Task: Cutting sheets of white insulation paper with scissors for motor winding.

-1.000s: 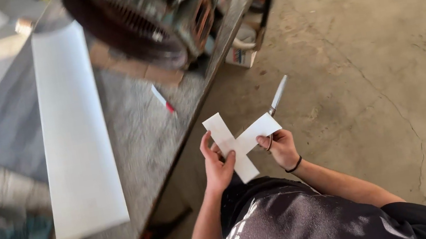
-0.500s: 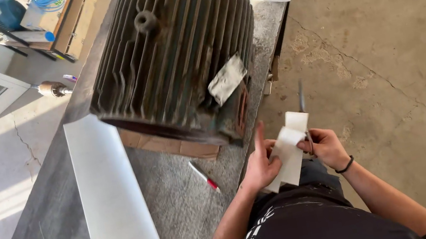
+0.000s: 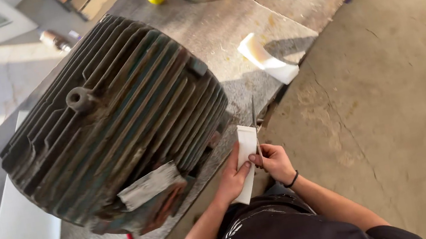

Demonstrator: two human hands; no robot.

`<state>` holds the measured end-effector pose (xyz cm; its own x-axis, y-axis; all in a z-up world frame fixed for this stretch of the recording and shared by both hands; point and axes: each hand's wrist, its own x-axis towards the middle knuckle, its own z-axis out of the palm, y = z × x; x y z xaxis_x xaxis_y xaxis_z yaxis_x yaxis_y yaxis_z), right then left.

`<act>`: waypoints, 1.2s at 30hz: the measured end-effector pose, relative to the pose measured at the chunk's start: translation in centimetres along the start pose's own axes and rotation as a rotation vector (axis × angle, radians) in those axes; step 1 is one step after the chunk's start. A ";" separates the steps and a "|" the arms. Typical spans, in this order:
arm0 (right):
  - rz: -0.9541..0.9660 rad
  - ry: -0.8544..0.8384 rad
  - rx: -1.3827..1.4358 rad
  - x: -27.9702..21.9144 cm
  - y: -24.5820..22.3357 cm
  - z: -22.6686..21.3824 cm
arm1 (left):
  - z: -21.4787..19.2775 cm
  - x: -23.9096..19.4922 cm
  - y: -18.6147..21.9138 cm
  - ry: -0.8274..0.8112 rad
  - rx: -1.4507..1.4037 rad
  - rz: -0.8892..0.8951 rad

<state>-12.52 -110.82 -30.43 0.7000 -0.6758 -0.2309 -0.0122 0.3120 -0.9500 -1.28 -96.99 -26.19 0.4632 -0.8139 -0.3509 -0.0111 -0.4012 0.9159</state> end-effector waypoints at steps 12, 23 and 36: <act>-0.220 -0.057 -0.133 9.4 -6.1 -11.6 | 4.1 16.7 -1.9 0.379 -0.473 -0.050; -0.063 -0.295 -0.163 4.0 -3.8 -16.5 | 4.2 25.7 1.8 0.513 -0.078 -0.222; -0.309 -0.643 -0.150 5.3 -3.2 -16.7 | 4.4 10.2 10.0 0.282 0.221 -0.118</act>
<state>-20.69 -126.60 -32.10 0.9679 -0.1774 0.1781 0.1886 0.0439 -0.9811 -0.61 -111.16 -21.44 0.6984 -0.6212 -0.3553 -0.1202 -0.5912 0.7975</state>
